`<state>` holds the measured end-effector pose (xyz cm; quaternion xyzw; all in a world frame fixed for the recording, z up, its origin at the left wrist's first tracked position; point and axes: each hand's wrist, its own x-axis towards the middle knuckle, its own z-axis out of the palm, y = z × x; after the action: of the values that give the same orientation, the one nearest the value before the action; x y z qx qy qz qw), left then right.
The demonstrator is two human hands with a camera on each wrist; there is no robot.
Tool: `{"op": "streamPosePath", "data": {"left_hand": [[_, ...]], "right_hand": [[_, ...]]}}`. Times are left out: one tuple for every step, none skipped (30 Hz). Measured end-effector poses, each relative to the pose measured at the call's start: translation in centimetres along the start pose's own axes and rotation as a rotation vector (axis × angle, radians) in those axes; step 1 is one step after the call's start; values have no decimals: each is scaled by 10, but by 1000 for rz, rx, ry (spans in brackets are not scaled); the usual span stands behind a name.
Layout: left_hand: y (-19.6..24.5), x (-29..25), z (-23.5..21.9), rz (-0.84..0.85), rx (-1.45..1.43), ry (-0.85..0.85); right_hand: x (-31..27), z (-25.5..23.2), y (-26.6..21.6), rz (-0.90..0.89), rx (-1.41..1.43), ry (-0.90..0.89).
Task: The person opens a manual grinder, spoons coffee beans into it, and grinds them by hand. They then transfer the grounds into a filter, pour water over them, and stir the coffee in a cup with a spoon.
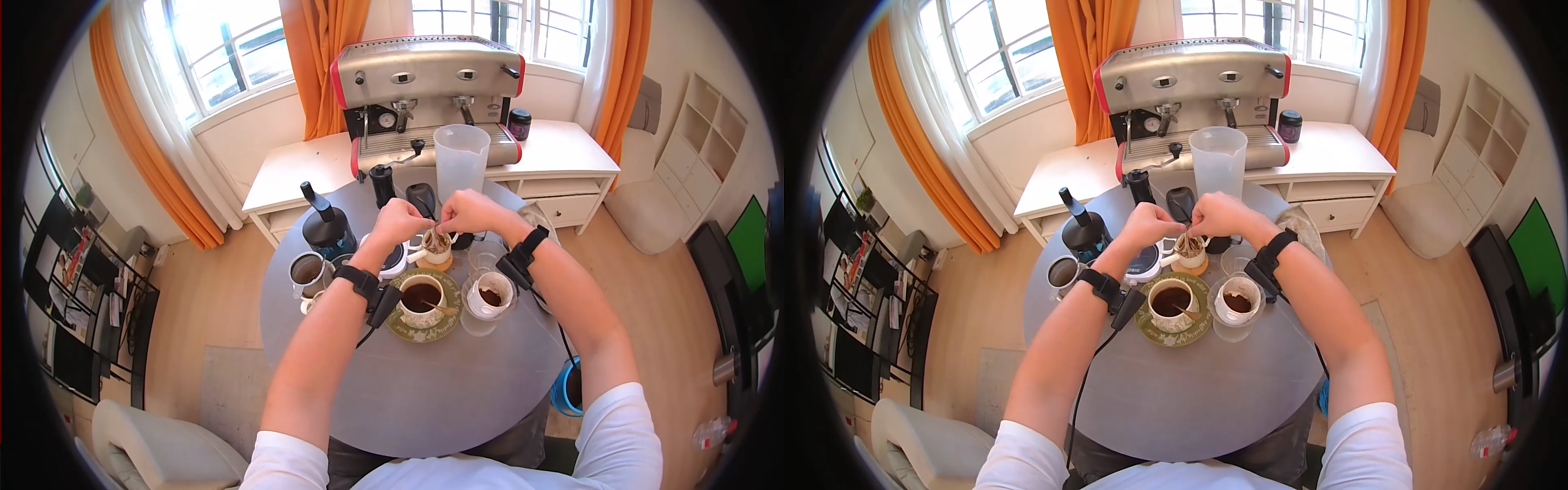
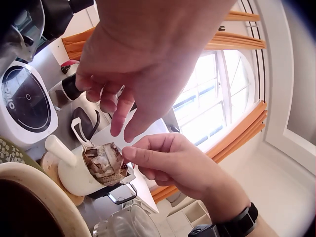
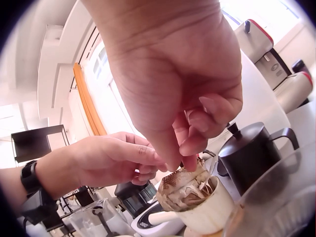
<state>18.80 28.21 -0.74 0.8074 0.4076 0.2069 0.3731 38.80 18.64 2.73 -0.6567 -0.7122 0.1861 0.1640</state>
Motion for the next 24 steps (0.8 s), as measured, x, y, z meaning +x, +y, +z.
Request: {"op": "streamPosePath", "data": {"left_hand": [[-1,3,2,1,-1,1],[-2,5,5,3,28,-7],[-1,5,6,5,58,-15],[0,6,8,6,56,-13],[1,6,9,-12,65,-24],[2,6,10,-30,73,-35],[2,5,10,-32,72,-36],[3,5,11,-26,70,-35],[3,5,12,-20,69,-35],[3,4,12,-22,68,-38],[3,4,12,-21,61,-38],[1,4,11,-20,55,-37],[0,4,11,-22,56,-35],[0,4,10,-33,42,-48],[-2,5,10,-41,28,-62],[-3,6,10,-40,30,-61],[-5,8,11,-36,33,-66],[-5,8,12,-33,35,-72],[-5,8,12,-31,36,-71],[-6,8,11,-51,32,-79],[-7,8,11,-71,29,-85],[-8,8,12,-71,29,-84],[-9,8,13,-85,2,-80],[-8,8,12,-99,-25,-75]], "right_hand": [[2,0,-1,0,-1,0],[4,0,-2,17,-5,-27],[6,0,-2,34,-8,-54],[7,1,-1,33,-10,-54],[8,2,1,3,-48,-51],[9,3,2,-27,-87,-49],[10,3,5,-27,-87,-51],[11,4,8,-38,-43,-65],[11,4,10,-49,2,-78],[11,4,12,-47,4,-80],[11,4,13,-50,21,-81],[11,3,11,-55,38,-80],[10,2,8,-58,38,-82],[10,0,5,-40,11,-88],[10,-2,4,-22,-16,-92],[11,-1,3,-23,-16,-90],[12,0,3,-33,-31,-83],[13,1,3,-42,-47,-77],[14,2,3,-42,-48,-76],[15,3,2,-36,-59,-74],[17,6,3,-30,-70,-73],[18,8,4,-31,-70,-73],[19,9,5,-49,-71,-60],[18,10,5,-67,-73,-48]]}}
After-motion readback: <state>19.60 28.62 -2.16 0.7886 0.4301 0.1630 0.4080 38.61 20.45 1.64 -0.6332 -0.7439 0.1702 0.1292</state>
